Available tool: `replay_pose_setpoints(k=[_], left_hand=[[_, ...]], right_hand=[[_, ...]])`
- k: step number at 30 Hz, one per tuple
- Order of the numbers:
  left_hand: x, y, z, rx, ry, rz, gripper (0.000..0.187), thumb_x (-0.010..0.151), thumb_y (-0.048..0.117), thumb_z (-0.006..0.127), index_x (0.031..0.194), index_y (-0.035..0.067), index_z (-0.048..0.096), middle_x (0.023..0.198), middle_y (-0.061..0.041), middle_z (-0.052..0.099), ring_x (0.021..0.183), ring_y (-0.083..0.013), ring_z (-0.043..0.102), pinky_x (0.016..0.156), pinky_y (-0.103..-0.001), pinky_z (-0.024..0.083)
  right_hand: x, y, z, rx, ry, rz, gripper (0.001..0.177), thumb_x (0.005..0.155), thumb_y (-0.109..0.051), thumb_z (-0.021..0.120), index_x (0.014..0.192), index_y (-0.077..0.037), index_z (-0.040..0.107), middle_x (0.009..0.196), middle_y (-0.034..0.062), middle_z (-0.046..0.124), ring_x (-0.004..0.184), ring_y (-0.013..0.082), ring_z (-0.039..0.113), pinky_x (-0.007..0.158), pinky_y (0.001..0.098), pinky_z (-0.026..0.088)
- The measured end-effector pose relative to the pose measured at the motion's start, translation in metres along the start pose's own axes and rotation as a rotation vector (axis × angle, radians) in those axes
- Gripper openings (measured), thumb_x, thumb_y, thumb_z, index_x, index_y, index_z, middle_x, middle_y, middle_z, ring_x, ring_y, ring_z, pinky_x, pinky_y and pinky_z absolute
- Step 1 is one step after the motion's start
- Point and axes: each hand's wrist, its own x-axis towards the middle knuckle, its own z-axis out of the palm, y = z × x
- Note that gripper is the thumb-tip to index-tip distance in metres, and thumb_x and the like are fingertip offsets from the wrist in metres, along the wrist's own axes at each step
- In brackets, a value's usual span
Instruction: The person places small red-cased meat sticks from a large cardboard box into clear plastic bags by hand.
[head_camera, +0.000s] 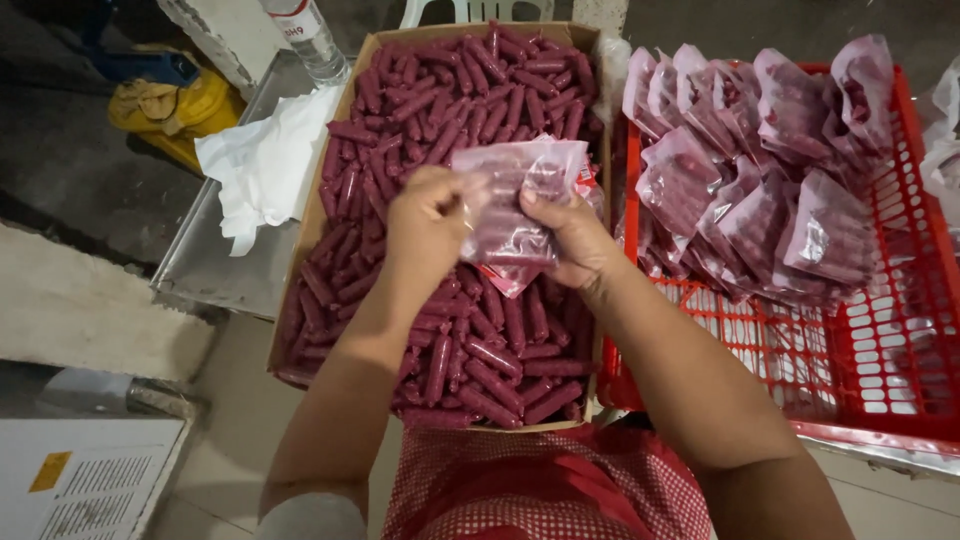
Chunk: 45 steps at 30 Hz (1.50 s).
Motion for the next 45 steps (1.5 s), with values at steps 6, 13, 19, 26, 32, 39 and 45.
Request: replay_pose_setpoints(k=[6, 13, 19, 26, 32, 39, 45], left_hand=[[0.009, 0.008, -0.018, -0.284, -0.007, -0.316, 0.05, 0.1, 0.038, 0.062, 0.139, 0.008, 0.054, 0.114, -0.012, 0.066, 0.107, -0.0234, 0.063, 0.086, -0.038, 0.061], [0.002, 0.022, 0.015, -0.069, -0.082, -0.355, 0.058, 0.079, 0.048, 0.084, 0.122, 0.012, 0.067, 0.094, -0.012, 0.075, 0.092, -0.0271, 0.075, 0.074, -0.041, 0.061], [0.01, 0.015, 0.015, -0.257, 0.144, -0.152, 0.013, 0.094, 0.011, 0.072, 0.107, 0.013, 0.069, 0.068, -0.002, 0.07, 0.058, -0.0068, 0.059, 0.054, -0.02, 0.046], [0.022, 0.004, 0.0, -0.145, -0.156, -0.333, 0.058, 0.096, 0.063, 0.061, 0.131, 0.016, 0.059, 0.09, -0.006, 0.07, 0.081, -0.0194, 0.068, 0.073, -0.035, 0.053], [0.02, 0.051, 0.006, -0.326, -0.052, -0.201, 0.025, 0.092, 0.032, 0.078, 0.083, 0.013, 0.065, 0.064, 0.002, 0.063, 0.063, -0.0088, 0.054, 0.06, -0.023, 0.042], [0.044, 0.041, -0.031, -0.353, -0.201, -0.191, 0.004, 0.099, 0.017, 0.069, 0.099, 0.014, 0.068, 0.08, 0.003, 0.068, 0.069, -0.007, 0.059, 0.064, -0.023, 0.049], [0.055, 0.093, -0.006, 0.12, -0.461, -0.456, 0.022, 0.109, 0.025, 0.05, 0.093, 0.013, 0.057, 0.087, -0.003, 0.06, 0.073, -0.0141, 0.058, 0.059, -0.03, 0.051]], right_hand=[[-0.024, -0.021, 0.045, 0.01, 0.064, -0.135, 0.045, 0.077, -0.02, 0.09, 0.115, -0.007, 0.069, 0.107, 0.0195, 0.074, 0.101, 0.0412, 0.074, 0.085, 0.0631, 0.062], [-0.01, -0.012, 0.035, -0.036, 0.242, -0.187, 0.054, 0.085, -0.035, 0.084, 0.124, -0.004, 0.062, 0.116, 0.0221, 0.07, 0.107, 0.0449, 0.072, 0.087, 0.0679, 0.059], [-0.022, -0.015, 0.052, 0.036, 0.237, -0.166, 0.053, 0.084, -0.028, 0.085, 0.122, 0.0, 0.061, 0.111, 0.0236, 0.07, 0.102, 0.0424, 0.072, 0.083, 0.0647, 0.061], [-0.008, -0.012, 0.026, 0.05, 0.274, -0.117, 0.064, 0.08, -0.026, 0.089, 0.125, -0.002, 0.051, 0.11, 0.0219, 0.068, 0.101, 0.0442, 0.072, 0.082, 0.071, 0.058], [-0.019, -0.017, 0.042, 0.064, 0.15, 0.016, 0.045, 0.088, -0.033, 0.081, 0.123, -0.009, 0.065, 0.113, 0.0196, 0.072, 0.105, 0.0433, 0.072, 0.089, 0.0688, 0.058], [-0.039, -0.115, 0.044, -0.137, 0.156, -0.173, 0.034, 0.095, -0.053, 0.053, 0.098, -0.02, 0.062, 0.077, -0.0034, 0.057, 0.074, 0.0142, 0.06, 0.068, 0.0267, 0.052], [-0.057, -0.225, -0.153, 0.431, -0.063, -0.659, 0.03, 0.105, -0.028, 0.069, 0.127, -0.009, 0.074, 0.105, 0.0063, 0.078, 0.096, 0.0152, 0.077, 0.081, 0.0245, 0.062]])
